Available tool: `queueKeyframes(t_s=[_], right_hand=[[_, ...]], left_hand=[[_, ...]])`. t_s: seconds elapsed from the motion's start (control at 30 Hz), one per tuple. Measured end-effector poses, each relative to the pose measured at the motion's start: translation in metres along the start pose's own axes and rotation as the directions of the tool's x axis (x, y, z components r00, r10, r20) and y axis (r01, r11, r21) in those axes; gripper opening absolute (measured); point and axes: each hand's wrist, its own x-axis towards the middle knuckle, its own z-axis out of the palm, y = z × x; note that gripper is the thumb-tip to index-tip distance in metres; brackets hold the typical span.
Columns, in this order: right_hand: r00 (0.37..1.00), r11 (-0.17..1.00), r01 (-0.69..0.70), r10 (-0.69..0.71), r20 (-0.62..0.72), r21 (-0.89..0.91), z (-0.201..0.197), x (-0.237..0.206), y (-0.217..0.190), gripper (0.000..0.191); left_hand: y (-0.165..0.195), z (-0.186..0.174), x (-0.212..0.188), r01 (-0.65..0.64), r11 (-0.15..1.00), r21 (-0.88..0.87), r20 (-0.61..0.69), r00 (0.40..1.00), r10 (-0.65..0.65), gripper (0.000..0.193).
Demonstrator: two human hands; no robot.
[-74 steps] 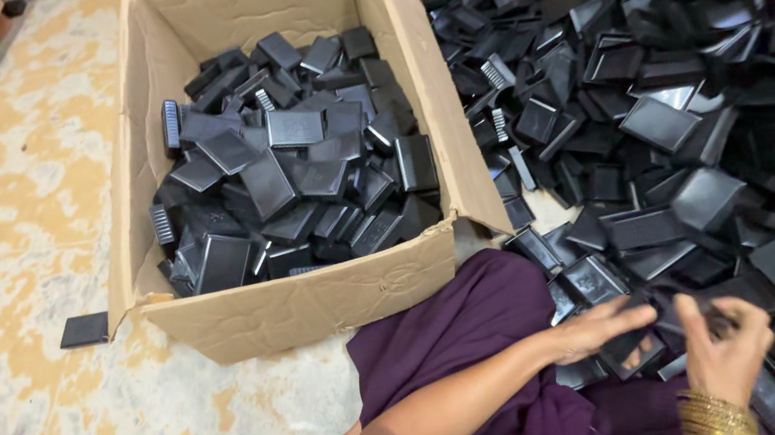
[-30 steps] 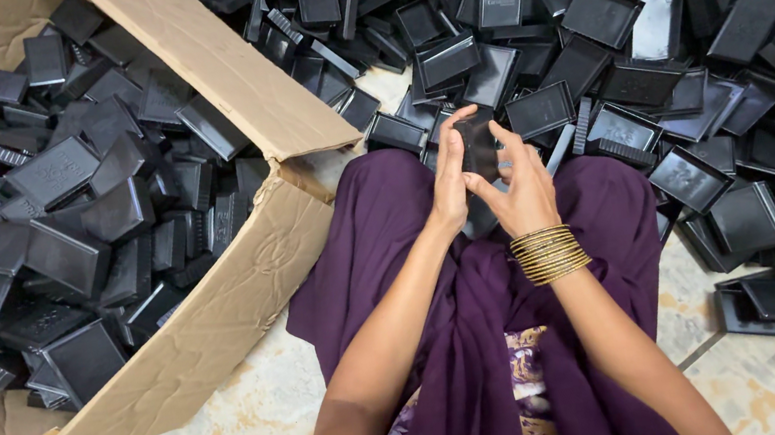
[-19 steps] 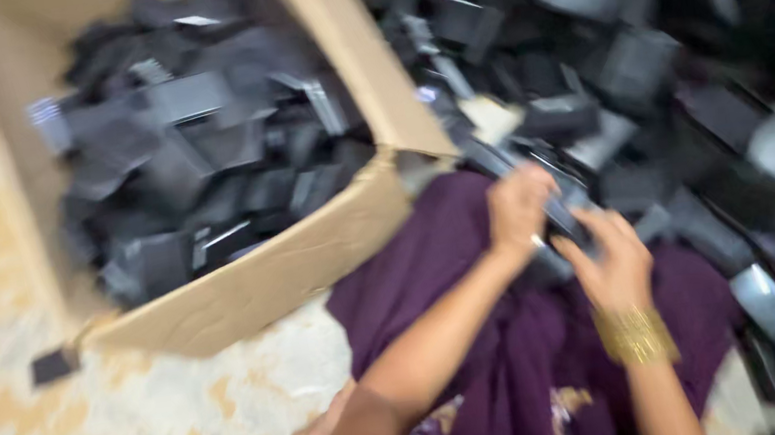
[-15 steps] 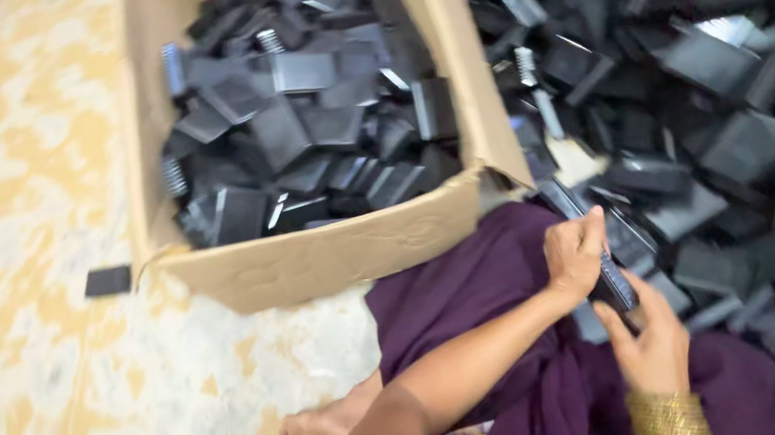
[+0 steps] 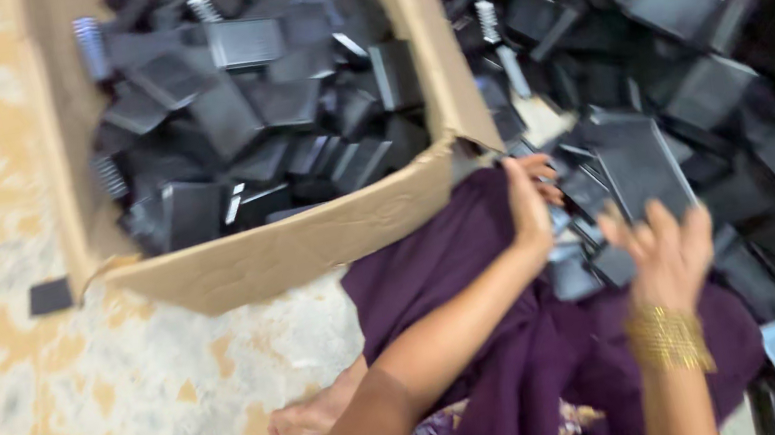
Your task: The person sits on the floor among a large spread of black plastic boxes and packs them one at a time into a cardboard carton, picking each box from the floor, briefly handling it, and placing it into the carton.
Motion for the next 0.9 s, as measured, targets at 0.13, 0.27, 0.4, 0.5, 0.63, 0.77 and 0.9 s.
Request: queueKeyframes(t_s=[0.13,0.27,0.4,0.5,0.63,0.77,0.9], right_hand=[[0.922,0.993,0.113,-0.095,0.375,-0.025,0.094,0.025,-0.008,0.037],[0.699,0.837,0.516,-0.289,0.654,-0.181,0.129,0.014,0.007,0.052],[0.893,0.525,0.373,0.021,0.450,-0.765,0.063,0.030,0.037,0.044],[0.803,0.088,0.428,0.419,0.424,-0.899,-0.011,0.022,0.062,0.051],[0.781,0.019,0.566,0.308,0.543,-0.824,-0.056,-0.004,0.101,0.072],[0.831,0.013,0.383,0.431,0.351,-0.924,-0.063,0.001,0.121,0.061],[0.960,0.199,0.257,0.057,0.273,-0.946,-0.084,0.009,0.119,0.026]], left_hand=[[-0.010,-0.014,-0.006,-0.047,0.999,-0.005,0.170,0.984,0.047,0.058],[0.005,-0.043,-0.015,-0.191,0.980,-0.053,0.217,0.956,0.198,0.045],[0.022,-0.045,0.017,-0.139,0.982,-0.124,-0.113,0.986,0.125,0.051],[0.016,-0.039,0.030,-0.091,0.989,-0.115,-0.209,0.976,0.065,0.058],[0.009,-0.040,0.027,-0.101,0.994,-0.037,-0.171,0.981,0.093,0.055],[0.013,-0.046,0.026,-0.095,0.994,-0.053,-0.163,0.983,0.086,0.048],[0.013,-0.042,0.022,-0.135,0.991,0.023,-0.109,0.985,0.137,0.037]])
